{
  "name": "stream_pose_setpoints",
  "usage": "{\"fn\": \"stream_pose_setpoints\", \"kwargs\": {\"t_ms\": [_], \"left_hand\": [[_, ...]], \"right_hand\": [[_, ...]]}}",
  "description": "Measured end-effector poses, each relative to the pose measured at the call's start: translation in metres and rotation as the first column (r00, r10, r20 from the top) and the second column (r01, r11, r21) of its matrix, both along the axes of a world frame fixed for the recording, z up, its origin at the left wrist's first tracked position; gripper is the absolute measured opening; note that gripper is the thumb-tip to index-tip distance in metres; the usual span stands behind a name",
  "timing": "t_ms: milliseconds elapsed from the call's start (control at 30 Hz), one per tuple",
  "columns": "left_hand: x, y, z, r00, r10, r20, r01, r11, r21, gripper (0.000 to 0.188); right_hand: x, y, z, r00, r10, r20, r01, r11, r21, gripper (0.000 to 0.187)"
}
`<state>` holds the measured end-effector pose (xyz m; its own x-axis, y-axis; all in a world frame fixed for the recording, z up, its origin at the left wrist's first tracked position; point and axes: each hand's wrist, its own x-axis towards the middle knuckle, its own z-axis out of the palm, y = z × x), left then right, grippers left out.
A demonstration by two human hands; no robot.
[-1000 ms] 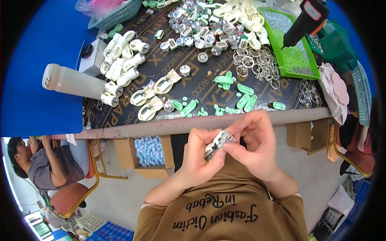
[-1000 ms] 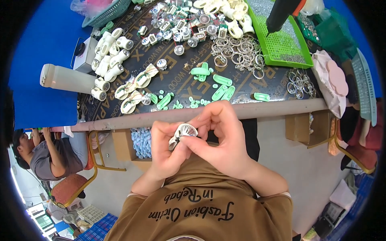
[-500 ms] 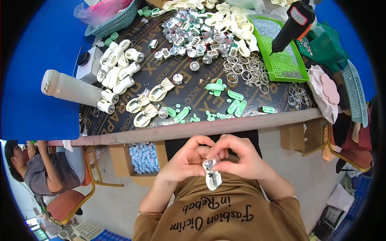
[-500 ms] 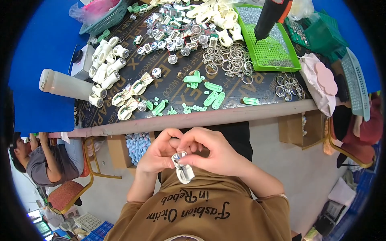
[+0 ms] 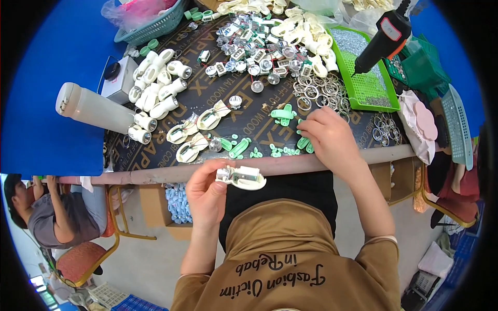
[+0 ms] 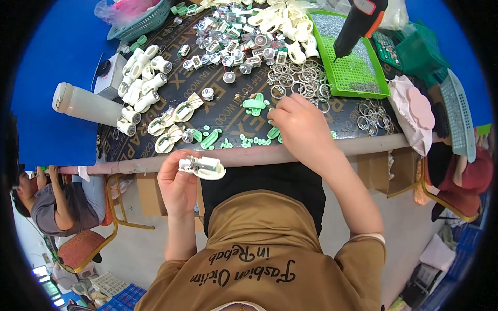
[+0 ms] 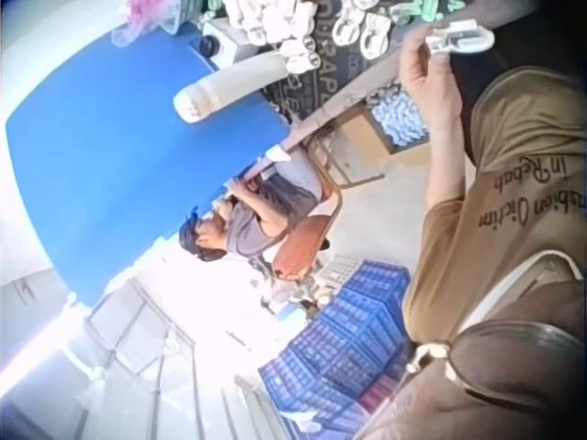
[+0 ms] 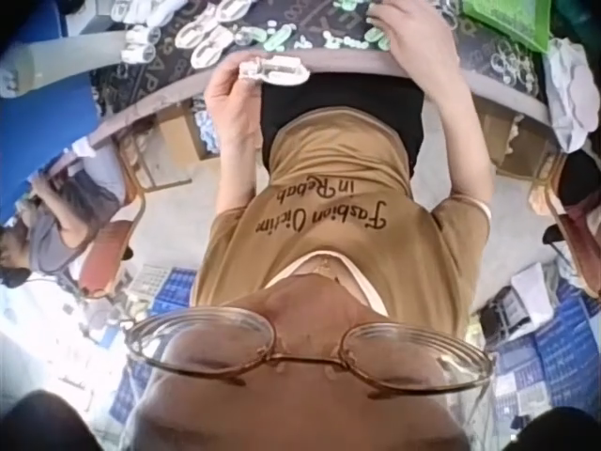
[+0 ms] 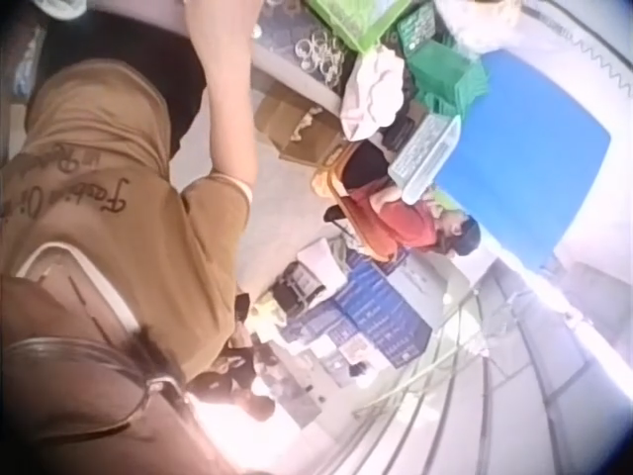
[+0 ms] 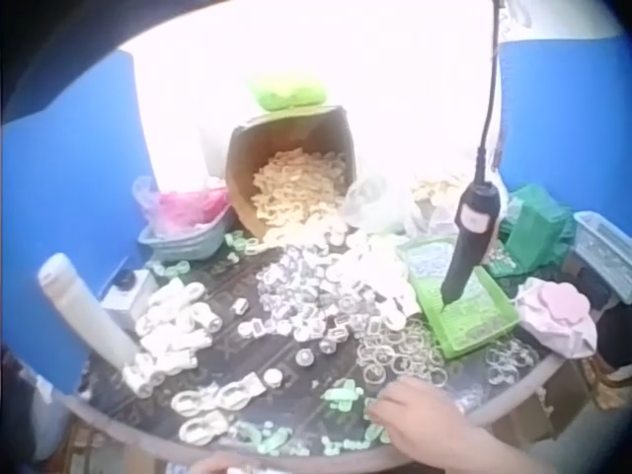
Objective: Assembling small plastic housings with metal rings and chains at a factory workbench.
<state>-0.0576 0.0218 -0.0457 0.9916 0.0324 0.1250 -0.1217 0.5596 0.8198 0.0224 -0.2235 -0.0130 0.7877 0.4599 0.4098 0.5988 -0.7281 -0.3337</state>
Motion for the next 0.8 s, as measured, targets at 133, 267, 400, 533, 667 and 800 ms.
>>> {"fn": "stream_pose_setpoints", "kwargs": {"t_ms": [133, 267, 400, 533, 667, 800], "left_hand": [[0.005, -0.010, 0.009, 0.992, 0.107, 0.065, -0.110, 0.993, 0.043, 0.033], [0.006, -0.017, 0.018, 0.981, 0.128, 0.148, -0.139, 0.988, 0.070, 0.037], [0.007, -0.022, 0.027, 0.957, 0.127, 0.259, -0.186, 0.958, 0.217, 0.034], [0.005, -0.027, 0.033, 0.944, 0.109, 0.311, -0.193, 0.948, 0.254, 0.033], [0.003, -0.030, 0.036, 0.930, 0.111, 0.351, -0.238, 0.909, 0.343, 0.033], [0.004, -0.038, 0.040, 0.914, 0.142, 0.381, -0.306, 0.857, 0.414, 0.031]], "right_hand": [[0.006, 0.008, 0.002, 1.000, 0.005, -0.014, -0.007, 0.984, -0.180, 0.012], [0.003, 0.010, -0.002, 0.999, -0.031, -0.022, 0.026, 0.976, -0.215, 0.005], [-0.001, 0.013, 0.000, 0.996, -0.085, 0.015, 0.086, 0.944, -0.318, 0.006], [0.000, 0.010, 0.003, 0.997, -0.080, 0.013, 0.081, 0.957, -0.280, 0.004], [-0.005, 0.007, 0.020, 0.936, 0.064, -0.346, 0.088, 0.910, 0.405, 0.010], [-0.033, 0.023, 0.032, 0.971, 0.237, -0.027, -0.124, 0.599, 0.791, 0.016]]}}
